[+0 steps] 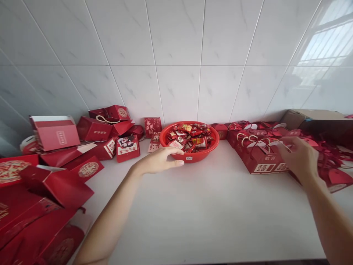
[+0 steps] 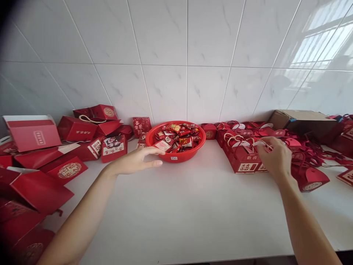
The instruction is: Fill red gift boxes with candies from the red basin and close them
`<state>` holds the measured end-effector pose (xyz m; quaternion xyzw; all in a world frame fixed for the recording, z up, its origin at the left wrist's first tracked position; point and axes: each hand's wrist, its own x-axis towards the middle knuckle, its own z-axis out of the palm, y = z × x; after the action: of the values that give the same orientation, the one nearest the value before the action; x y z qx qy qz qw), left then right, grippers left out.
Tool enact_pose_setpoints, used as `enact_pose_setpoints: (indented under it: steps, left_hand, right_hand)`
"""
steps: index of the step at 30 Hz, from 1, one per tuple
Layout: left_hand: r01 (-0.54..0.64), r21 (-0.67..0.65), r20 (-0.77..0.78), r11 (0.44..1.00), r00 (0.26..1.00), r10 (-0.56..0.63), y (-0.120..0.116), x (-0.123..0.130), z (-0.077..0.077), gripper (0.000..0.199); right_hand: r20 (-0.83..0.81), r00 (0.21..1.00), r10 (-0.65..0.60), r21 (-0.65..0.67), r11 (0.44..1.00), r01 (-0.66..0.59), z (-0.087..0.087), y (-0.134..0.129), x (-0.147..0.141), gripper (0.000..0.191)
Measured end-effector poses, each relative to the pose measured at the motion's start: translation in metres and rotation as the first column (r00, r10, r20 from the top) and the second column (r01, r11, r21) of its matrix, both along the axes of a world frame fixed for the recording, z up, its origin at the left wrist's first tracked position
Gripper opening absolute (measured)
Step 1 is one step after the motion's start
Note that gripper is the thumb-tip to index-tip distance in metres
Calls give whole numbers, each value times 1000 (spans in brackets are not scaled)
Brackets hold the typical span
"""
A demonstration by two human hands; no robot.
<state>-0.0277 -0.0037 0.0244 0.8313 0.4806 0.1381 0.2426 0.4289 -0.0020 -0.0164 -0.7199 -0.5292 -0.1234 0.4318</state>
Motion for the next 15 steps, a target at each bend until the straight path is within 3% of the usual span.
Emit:
enact_pose_setpoints:
  steps: [3,5,7,11,13,15]
  left_hand:
    - [-8,-36,56,999,998,10,20,-14,10,60]
    - [-123,-23,33,992,992,124,37,-29,23,59]
    - [-250,27,-6,968,968,250,52,-45,41,59]
    - [-387,105,-174,916,900,400,62,-85,84,46]
    - [-458,166,-248,873,837,487,56,-111,103,39]
    - [-538,235,-254,809,770,586,48,-144,117,39]
  right_hand:
    - [-54,924,378,82,924,-373,-7,-9,-57,24]
    - [-103,786,609,48,793,-608,-19,-16,-93,25]
    - [-151,647,747,-13,653,-757,-33,-24,-124,25]
    - [-205,465,861,-98,455,-885,-56,-39,-162,27]
    - [-234,420,877,-128,400,-907,-63,-43,-166,27]
    - [-263,412,873,-145,386,-911,-66,-44,-162,27]
